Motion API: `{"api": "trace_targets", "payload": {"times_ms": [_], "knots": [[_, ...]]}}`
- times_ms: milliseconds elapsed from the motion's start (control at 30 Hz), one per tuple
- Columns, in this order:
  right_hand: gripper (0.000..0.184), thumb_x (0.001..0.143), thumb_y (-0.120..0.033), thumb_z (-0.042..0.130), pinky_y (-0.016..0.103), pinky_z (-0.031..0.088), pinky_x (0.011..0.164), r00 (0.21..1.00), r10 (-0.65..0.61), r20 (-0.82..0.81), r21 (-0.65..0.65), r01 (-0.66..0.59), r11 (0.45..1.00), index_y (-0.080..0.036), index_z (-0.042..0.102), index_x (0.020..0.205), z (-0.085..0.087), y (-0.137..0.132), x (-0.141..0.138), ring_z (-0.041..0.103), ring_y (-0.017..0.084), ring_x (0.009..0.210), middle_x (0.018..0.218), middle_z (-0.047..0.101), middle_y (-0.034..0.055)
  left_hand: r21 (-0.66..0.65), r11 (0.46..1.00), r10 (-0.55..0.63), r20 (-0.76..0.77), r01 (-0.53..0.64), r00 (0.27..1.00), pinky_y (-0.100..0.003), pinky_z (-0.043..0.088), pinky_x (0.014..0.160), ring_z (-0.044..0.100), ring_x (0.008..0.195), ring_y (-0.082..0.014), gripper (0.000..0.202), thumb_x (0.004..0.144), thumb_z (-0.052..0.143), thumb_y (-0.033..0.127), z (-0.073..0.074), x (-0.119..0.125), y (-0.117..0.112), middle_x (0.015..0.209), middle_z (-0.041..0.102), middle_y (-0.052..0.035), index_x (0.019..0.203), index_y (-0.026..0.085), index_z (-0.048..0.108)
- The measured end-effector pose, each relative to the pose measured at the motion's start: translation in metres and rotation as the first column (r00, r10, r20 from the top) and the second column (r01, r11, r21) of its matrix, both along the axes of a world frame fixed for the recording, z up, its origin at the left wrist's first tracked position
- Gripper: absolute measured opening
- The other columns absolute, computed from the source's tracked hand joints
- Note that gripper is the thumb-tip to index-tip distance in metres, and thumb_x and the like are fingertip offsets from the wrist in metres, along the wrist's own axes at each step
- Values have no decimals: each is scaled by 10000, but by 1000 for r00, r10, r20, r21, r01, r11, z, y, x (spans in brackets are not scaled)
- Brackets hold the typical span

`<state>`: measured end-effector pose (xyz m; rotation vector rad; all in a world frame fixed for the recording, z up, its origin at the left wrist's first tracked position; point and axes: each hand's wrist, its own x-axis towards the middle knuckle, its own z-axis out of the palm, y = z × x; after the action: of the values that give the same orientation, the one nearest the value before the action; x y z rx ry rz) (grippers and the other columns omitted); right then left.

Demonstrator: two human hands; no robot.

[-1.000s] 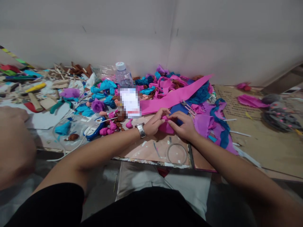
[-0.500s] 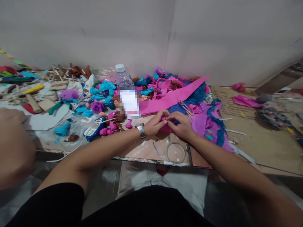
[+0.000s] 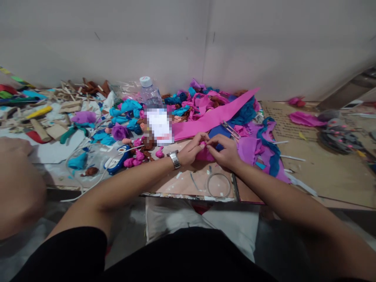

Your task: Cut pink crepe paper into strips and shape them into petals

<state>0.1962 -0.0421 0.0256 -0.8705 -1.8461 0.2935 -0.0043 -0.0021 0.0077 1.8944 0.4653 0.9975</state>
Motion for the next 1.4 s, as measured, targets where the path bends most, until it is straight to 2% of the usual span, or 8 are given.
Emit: {"api": "trace_targets", "payload": {"times_ms": [167, 400, 500, 667, 867, 1067, 1167, 1400], "knots": [[53, 923, -185, 750, 331, 555, 702, 1000, -14, -18, -50, 14, 999, -235, 738, 910, 2, -2, -2, 695, 183, 774, 871, 756, 24, 22, 1000, -5, 8, 5, 1000, -435, 473, 1030, 541, 1121, -264, 376, 1016, 548, 515, -1, 0, -1, 1173, 543, -76, 1258, 235, 485], [30, 929, -216, 766, 310, 540, 687, 1000, -24, -19, -41, 23, 999, -229, 740, 933, 0, 0, -3, 669, 168, 751, 865, 739, 20, 22, 996, 85, 6, -86, 996, -408, 473, 1036, 540, 1098, -238, 358, 1070, 499, 552, -1, 3, -5, 1167, 548, -83, 1215, 224, 489], [104, 908, -210, 763, 314, 550, 702, 1000, 4, 7, -53, -4, 999, -237, 740, 1006, -1, 1, -2, 668, 174, 774, 905, 730, 24, -19, 996, 92, 42, -91, 995, -401, 480, 1031, 545, 1087, -232, 352, 1058, 511, 556, -4, 4, -3, 1173, 547, -75, 1205, 238, 479], [198, 905, -188, 732, 327, 565, 731, 999, 9, 37, -33, -8, 999, -246, 749, 1094, -2, 2, -2, 673, 184, 798, 914, 715, 26, -92, 984, 154, 27, -151, 988, -367, 474, 1018, 548, 1073, -217, 324, 1081, 409, 568, -6, 6, 2, 1137, 533, -51, 1176, 260, 444], [148, 942, -228, 735, 336, 569, 736, 999, -17, 40, -10, 17, 1000, -241, 761, 1087, -4, 4, -4, 699, 198, 825, 934, 756, 35, -163, 976, 151, 30, -145, 988, -360, 471, 962, 527, 1005, -210, 259, 949, 527, 437, 0, 6, 6, 1069, 515, -43, 1091, 239, 437], [87, 975, -288, 718, 359, 570, 768, 998, 19, 62, 58, -22, 998, -220, 760, 1008, -3, 6, -5, 721, 211, 848, 974, 801, 66, -122, 986, 119, 20, -116, 993, -393, 461, 983, 508, 995, -216, 316, 814, 536, 323, 2, 5, 9, 1025, 495, -33, 1100, 255, 419], [99, 964, -316, 730, 358, 570, 765, 997, 19, 68, 42, -22, 999, -225, 761, 988, -2, 6, -6, 717, 211, 838, 963, 804, 65, -125, 986, 120, 40, -114, 992, -411, 467, 996, 515, 1003, -225, 350, 778, 548, 315, 2, 4, 9, 1028, 510, -37, 1105, 250, 442], [93, 937, -305, 709, 342, 543, 726, 1000, -9, 16, -6, 9, 1000, -223, 747, 920, -3, 5, -8, 676, 198, 759, 862, 771, 42, -128, 984, 141, 102, -127, 985, -400, 497, 993, 567, 975, -223, 211, 876, 571, 338, 7, 4, 6, 1018, 567, -47, 1050, 230, 518]]}}
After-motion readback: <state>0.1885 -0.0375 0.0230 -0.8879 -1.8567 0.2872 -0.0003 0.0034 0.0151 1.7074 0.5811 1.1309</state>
